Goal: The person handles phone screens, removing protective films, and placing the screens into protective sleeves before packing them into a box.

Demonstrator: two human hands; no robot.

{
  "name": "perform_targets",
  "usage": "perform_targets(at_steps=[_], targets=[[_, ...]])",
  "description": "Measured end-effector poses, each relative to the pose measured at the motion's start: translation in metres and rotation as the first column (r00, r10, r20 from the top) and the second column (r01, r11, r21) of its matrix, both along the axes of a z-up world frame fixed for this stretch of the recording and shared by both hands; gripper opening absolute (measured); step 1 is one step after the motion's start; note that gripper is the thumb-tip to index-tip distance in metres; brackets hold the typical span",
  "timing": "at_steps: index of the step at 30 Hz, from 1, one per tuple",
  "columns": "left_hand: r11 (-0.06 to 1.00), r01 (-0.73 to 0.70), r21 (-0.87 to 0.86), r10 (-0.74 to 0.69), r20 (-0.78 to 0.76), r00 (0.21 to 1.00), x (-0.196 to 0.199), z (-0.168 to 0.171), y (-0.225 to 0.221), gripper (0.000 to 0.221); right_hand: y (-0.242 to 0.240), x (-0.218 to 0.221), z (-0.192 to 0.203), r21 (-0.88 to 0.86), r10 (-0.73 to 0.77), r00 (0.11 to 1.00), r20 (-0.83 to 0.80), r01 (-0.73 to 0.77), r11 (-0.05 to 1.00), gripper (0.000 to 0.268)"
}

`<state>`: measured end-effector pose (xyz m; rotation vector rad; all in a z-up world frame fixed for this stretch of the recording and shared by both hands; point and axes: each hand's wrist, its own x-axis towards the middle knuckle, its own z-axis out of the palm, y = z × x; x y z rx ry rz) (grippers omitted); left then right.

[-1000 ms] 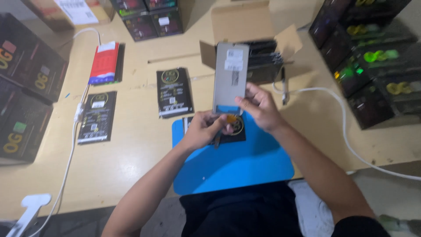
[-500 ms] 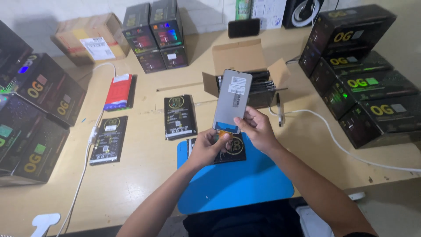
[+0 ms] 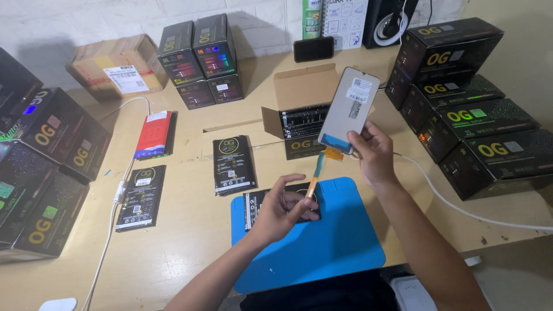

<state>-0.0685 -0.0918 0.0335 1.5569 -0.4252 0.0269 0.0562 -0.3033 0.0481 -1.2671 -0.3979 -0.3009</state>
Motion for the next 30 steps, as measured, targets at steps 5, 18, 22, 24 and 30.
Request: perform_targets(at_steps=[5, 18, 22, 24, 30], targets=[[0.997, -0.040, 0.059, 0.029, 0.180, 0.983, -0.001, -0.001, 0.000, 0.039, -0.009, 0.002, 0.011, -0.035, 0.036, 0.995, -0.088, -0.039, 0.999, 0.028], [0.801, -0.046, 0.597, -0.056, 0.151, 0.987, 0.020, 0.016, 0.041, 0.055, -0.027, 0.020, -0.013, 0.091, 0.022, 0.970, -0.242, 0.001, 0.996, 0.101], [0.339, -0.043, 0.940, -0.136, 0.094, 0.986, 0.020, 0.022, 0.044, 0.092, -0.018, 0.005, 0.008, -0.035, -0.053, 0.964, -0.261, 0.046, 0.998, 0.073], [0.131, 0.014, 0.991, -0.165, 0.008, 0.986, 0.022, 0.009, 0.041, 0.104, -0.008, -0.003, 0.015, -0.177, -0.099, 0.963, -0.251, 0.055, 0.983, 0.062], [0.283, -0.257, 0.924, -0.124, 0.301, 0.946, 0.041, -0.018, 0.048, 0.125, -0.011, 0.007, -0.004, -0.116, 0.003, 0.988, -0.157, -0.021, 0.993, 0.058]])
